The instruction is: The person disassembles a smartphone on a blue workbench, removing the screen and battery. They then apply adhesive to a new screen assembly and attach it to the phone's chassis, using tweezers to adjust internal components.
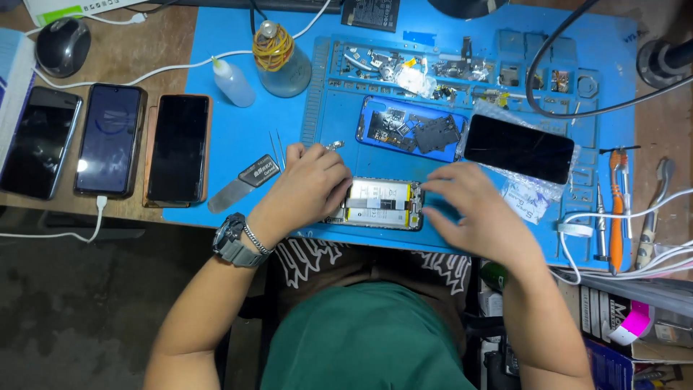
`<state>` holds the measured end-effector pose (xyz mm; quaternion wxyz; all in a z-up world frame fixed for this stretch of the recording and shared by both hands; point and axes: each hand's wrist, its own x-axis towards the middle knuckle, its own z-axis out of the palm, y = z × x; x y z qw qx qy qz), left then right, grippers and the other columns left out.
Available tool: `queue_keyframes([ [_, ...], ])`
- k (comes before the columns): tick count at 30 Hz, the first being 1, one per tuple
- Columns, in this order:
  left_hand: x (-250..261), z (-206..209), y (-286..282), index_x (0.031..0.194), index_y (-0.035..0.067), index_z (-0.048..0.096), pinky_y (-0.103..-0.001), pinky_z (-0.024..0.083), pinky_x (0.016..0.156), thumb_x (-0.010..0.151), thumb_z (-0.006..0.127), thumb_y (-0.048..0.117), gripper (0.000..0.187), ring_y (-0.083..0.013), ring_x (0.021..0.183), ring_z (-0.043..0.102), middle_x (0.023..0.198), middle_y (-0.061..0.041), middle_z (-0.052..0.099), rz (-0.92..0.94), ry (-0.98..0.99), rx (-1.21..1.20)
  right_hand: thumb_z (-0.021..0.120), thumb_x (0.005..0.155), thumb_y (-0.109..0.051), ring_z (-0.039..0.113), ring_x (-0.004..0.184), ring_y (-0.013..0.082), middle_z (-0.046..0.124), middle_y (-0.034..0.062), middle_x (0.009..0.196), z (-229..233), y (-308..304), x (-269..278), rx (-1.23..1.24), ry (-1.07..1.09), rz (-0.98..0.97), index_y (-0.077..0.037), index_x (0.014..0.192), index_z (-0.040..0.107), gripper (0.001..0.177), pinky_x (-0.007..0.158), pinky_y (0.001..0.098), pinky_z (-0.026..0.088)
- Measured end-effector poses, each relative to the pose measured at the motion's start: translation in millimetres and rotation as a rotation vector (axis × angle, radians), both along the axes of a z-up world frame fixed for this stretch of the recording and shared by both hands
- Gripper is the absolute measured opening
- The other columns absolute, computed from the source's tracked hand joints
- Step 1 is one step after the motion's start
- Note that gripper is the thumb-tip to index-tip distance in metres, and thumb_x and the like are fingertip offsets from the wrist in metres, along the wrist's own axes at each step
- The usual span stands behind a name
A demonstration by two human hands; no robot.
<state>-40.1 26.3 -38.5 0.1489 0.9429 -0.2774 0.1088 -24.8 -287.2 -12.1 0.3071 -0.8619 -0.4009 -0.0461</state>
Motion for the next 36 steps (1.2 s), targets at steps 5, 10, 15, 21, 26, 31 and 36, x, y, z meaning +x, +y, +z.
queue_keyframes([
  [5, -7.7, 1.9, -4.9, 0.088, 0.015, 0.067, -0.038, 0.033, 0.083, 0.094, 0.065, 0.023, 0.01, -0.0198, 0.094, 0.058, 0.088, 0.002, 0.062, 0.052, -0.041, 0.049, 0.075, 0.086, -0.015, 0.061, 0.121, 0.0398, 0.069, 0.0153, 0.121, -10.2, 32.5, -13.7, -0.059, 0.069, 0.088, -0.004, 0.124, 0.069, 0.039, 0.104, 0.0518, 0.048],
  [10, -18.1, 2.1, -8.8, 0.091, 0.013, 0.061, -0.04, 0.034, 0.082, 0.094, 0.066, 0.022, 0.011, -0.0242, 0.094, 0.06, 0.086, -0.002, 0.059, 0.042, -0.162, 0.106, 0.075, 0.088, -0.028, 0.052, 0.13, 0.0348, 0.061, 0.0092, 0.133, -18.5, 49.2, -20.4, -0.086, 0.044, 0.01, -0.009, 0.141, 0.058, 0.059, 0.104, 0.0491, 0.044],
  [15, -20.6, 11.8, -13.7, 0.099, 0.012, 0.062, -0.039, 0.037, 0.084, 0.098, 0.06, 0.014, 0.003, -0.0252, 0.082, 0.062, 0.074, 0.0, 0.056, 0.012, 0.035, -0.147, 0.05, 0.106, -0.027, 0.059, 0.118, 0.0324, 0.068, 0.0091, 0.12, -22.3, 65.0, -5.8, -0.027, 0.29, -0.019, -0.01, 0.136, 0.061, 0.037, 0.108, 0.0528, 0.032],
  [21, -26.5, 14.5, -8.4, 0.101, 0.023, 0.068, -0.031, 0.043, 0.093, 0.098, 0.063, 0.027, 0.007, -0.0175, 0.09, 0.068, 0.078, 0.009, 0.068, 0.128, 0.264, -0.562, 0.058, 0.099, -0.014, 0.068, 0.097, 0.0327, 0.072, 0.0125, 0.097, 10.8, 82.2, 17.2, 0.076, 0.594, 0.012, -0.008, 0.113, 0.077, 0.023, 0.097, 0.052, 0.047],
  [26, -31.0, 20.4, 3.6, 0.111, 0.017, 0.066, -0.036, 0.043, 0.092, 0.095, 0.07, 0.022, 0.017, -0.0222, 0.094, 0.068, 0.092, -0.001, 0.072, 0.258, 0.182, -0.775, 0.065, 0.095, -0.011, 0.07, 0.091, 0.0292, 0.072, 0.0129, 0.09, 28.1, 99.6, 46.0, 0.148, 0.631, -0.065, -0.006, 0.107, 0.078, 0.018, 0.091, 0.0497, 0.053],
  [31, -43.4, 0.5, 30.8, 0.116, 0.019, 0.064, -0.038, 0.035, 0.092, 0.093, 0.073, 0.034, 0.029, -0.0215, 0.1, 0.062, 0.103, 0.003, 0.065, 0.378, -0.101, -0.491, 0.069, 0.091, -0.018, 0.071, 0.08, 0.0161, 0.069, -0.0013, 0.083, -2.7, 124.9, 107.9, 0.254, 0.626, -0.391, -0.016, 0.11, 0.076, 0.02, 0.079, 0.0345, 0.055],
  [36, -59.8, -17.0, 29.1, 0.124, 0.017, 0.062, -0.04, 0.028, 0.088, 0.084, 0.075, 0.052, 0.055, -0.0241, 0.108, 0.055, 0.116, -0.003, 0.063, 0.202, -0.096, -0.346, 0.068, 0.086, -0.004, 0.075, 0.056, 0.0172, 0.071, 0.0102, 0.074, -39.2, 170.2, 141.1, 0.501, 0.789, -0.556, 0.005, 0.106, 0.067, 0.022, 0.052, 0.028, 0.066],
])
